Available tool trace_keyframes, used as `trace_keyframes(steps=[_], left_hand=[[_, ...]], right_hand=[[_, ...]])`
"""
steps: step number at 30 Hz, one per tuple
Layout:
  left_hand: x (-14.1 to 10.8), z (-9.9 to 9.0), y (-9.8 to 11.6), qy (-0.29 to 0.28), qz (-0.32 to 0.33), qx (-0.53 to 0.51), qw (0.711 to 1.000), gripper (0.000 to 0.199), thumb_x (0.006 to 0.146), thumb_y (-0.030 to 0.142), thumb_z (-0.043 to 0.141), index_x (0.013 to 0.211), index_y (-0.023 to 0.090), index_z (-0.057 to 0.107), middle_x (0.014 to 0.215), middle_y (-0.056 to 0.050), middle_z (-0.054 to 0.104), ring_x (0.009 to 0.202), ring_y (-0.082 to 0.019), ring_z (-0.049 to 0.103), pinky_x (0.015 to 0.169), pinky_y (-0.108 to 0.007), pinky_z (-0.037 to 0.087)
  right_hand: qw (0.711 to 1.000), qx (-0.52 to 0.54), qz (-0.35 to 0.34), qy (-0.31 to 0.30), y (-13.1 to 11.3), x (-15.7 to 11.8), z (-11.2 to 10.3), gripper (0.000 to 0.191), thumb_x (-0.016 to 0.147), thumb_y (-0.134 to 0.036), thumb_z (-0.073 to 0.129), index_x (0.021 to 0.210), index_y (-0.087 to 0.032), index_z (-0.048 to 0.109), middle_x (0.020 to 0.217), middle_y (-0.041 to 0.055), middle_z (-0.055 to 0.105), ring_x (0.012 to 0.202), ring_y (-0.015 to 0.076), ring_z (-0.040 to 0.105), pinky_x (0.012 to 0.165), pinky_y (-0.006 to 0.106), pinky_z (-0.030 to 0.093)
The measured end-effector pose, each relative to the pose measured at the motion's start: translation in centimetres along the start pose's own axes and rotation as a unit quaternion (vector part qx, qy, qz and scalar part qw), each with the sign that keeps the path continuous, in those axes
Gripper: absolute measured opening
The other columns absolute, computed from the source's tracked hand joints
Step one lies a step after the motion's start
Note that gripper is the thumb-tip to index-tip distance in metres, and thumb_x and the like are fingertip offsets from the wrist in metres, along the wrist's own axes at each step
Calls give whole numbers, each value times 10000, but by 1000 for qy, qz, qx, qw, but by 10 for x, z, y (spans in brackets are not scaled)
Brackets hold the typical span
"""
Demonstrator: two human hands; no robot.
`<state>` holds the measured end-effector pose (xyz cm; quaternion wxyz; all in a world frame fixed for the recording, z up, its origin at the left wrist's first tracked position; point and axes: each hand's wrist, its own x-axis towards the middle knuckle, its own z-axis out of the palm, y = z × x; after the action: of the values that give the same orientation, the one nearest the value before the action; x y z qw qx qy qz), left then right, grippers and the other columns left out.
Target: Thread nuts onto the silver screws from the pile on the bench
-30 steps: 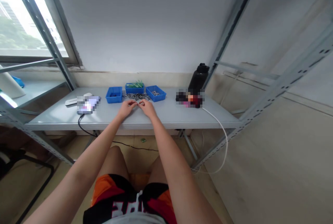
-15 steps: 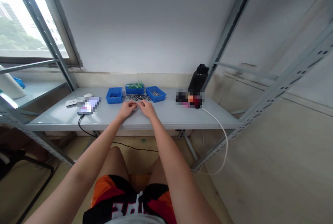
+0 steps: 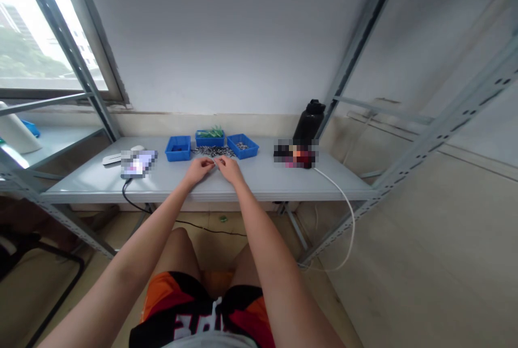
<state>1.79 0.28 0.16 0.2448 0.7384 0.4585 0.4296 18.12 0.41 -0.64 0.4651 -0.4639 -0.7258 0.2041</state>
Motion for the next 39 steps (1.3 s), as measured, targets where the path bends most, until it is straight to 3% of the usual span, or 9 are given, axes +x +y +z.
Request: trace_keyframes(steps=[12, 19, 24, 31, 39], left_hand=[[-1, -2, 4, 14, 4, -18, 1000, 209, 773, 330, 636, 822, 142, 713, 788, -56, 727, 731, -178, 633, 709, -278, 472], [-2, -2, 7, 39, 6, -31, 999, 183, 792, 317, 626, 825, 156, 707, 846, -64, 738, 805, -187, 650, 777, -297, 501], [-1, 0, 3, 33, -35, -75, 996, 214, 790, 308, 615, 888, 136, 696, 843, -83, 735, 768, -191, 660, 673, -281, 511], [1, -1, 0, 38, -24, -15, 999, 170, 755, 292, 659, 811, 139, 712, 787, -66, 736, 744, -189, 653, 725, -289, 489], [0, -3, 4, 35, -12, -4, 999, 143, 754, 266, 663, 817, 155, 729, 856, -72, 747, 803, -198, 665, 797, -307, 490]], right_hand=[[1000, -20, -4, -7, 5, 1, 2, 242, 865, -373, 508, 814, -197, 667, 671, 10, 652, 660, 159, 576, 662, 258, 402], [999, -14, 11, -34, 0, -1, -1, 200, 853, -344, 533, 830, -202, 672, 665, 0, 649, 664, 162, 583, 677, 265, 415], [1000, -9, 13, -14, -4, -1, -2, 258, 887, -383, 493, 819, -203, 665, 656, 8, 647, 667, 165, 587, 705, 271, 429], [1000, 7, -1, 1, -1, 0, -1, 266, 886, -412, 499, 844, -203, 657, 699, 17, 664, 672, 167, 599, 695, 267, 430], [1000, 2, 7, -11, 0, 0, -1, 249, 896, -355, 466, 801, -206, 641, 653, -5, 634, 614, 149, 562, 668, 258, 411]])
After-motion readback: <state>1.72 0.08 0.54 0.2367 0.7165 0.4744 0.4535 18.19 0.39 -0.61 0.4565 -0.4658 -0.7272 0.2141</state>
